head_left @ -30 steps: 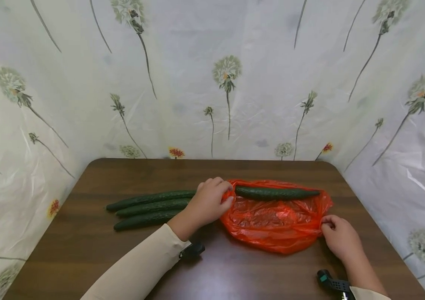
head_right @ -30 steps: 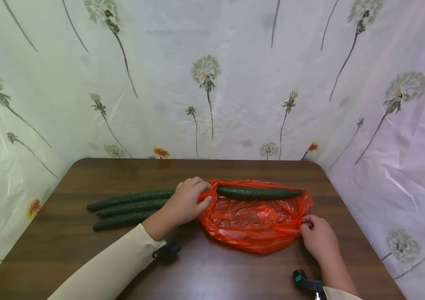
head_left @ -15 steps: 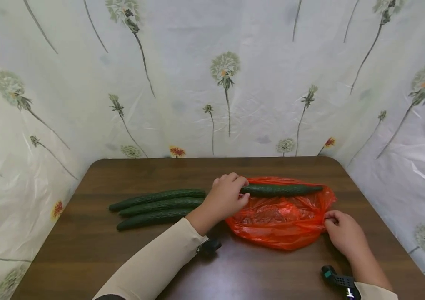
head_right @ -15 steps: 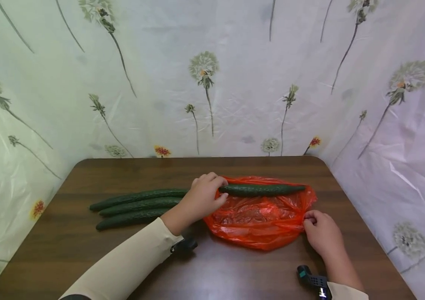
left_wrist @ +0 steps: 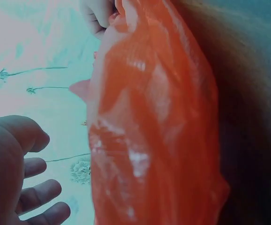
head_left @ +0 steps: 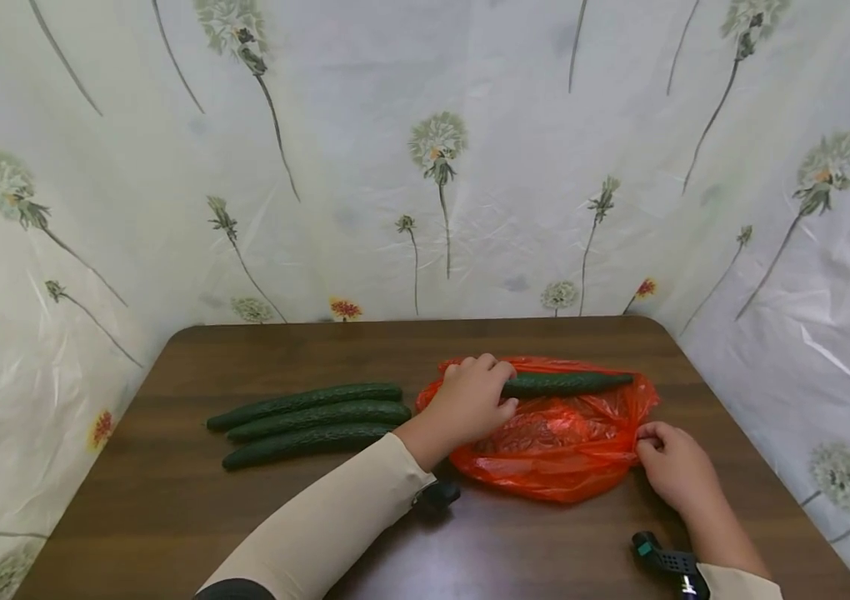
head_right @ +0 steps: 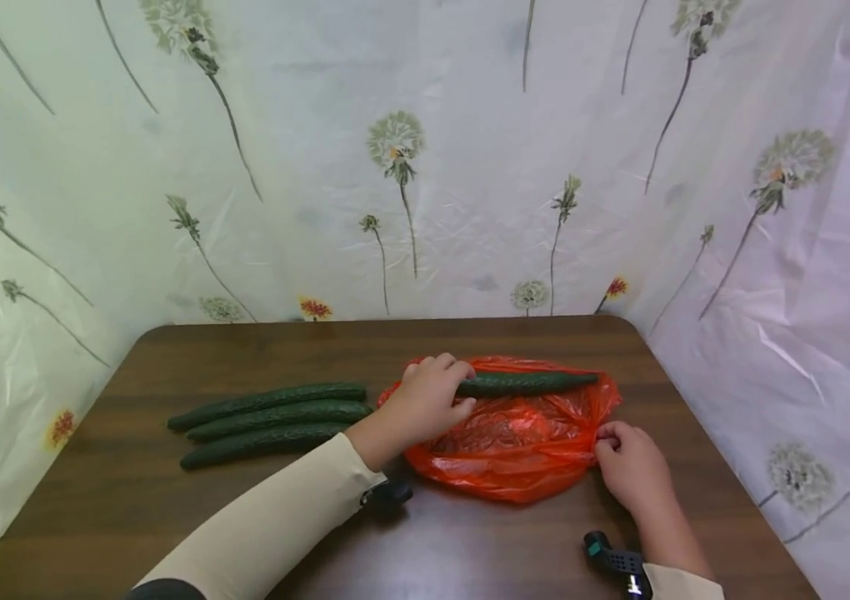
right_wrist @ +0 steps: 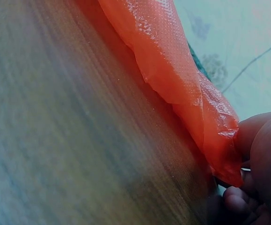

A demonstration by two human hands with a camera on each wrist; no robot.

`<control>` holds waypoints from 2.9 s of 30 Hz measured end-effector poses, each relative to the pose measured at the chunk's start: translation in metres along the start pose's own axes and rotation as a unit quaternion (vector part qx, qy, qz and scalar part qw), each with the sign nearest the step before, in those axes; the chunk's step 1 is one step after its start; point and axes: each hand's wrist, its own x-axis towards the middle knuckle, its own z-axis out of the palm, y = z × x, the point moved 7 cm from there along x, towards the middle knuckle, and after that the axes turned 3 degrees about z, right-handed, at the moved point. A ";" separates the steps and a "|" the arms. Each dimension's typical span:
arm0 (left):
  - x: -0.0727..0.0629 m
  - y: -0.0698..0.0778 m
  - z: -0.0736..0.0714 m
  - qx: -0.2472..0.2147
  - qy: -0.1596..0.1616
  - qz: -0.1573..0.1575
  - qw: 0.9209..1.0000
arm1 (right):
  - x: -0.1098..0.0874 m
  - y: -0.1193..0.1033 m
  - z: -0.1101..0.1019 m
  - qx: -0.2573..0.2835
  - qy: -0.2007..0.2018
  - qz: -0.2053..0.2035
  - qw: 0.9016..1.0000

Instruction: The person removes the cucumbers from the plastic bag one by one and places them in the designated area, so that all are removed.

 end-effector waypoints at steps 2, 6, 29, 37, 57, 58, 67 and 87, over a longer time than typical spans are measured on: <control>0.003 0.002 0.001 -0.001 -0.005 0.002 1.000 | 0.000 0.000 -0.001 -0.001 0.001 -0.001 1.000; 0.010 0.004 0.007 -0.001 -0.023 0.005 1.000 | 0.001 0.000 -0.002 -0.003 0.001 0.000 1.000; 0.044 0.011 0.035 0.027 -0.070 -0.012 0.997 | -0.001 -0.001 0.000 0.005 -0.005 0.018 1.000; 0.051 0.013 0.046 0.028 -0.078 -0.008 0.997 | -0.002 0.001 0.000 0.004 -0.007 0.023 1.000; 0.050 -0.002 0.057 0.025 -0.047 -0.050 0.997 | -0.003 -0.002 -0.001 0.004 -0.001 0.014 1.000; 0.050 -0.002 0.058 0.026 -0.045 -0.048 0.998 | -0.003 -0.002 -0.001 0.004 0.000 0.014 1.000; 0.053 -0.003 0.065 0.030 -0.028 -0.045 0.998 | -0.003 -0.002 -0.002 0.002 -0.001 0.012 1.000; 0.049 0.000 0.067 0.022 -0.024 -0.039 0.999 | -0.004 0.000 -0.003 0.002 -0.008 0.014 1.000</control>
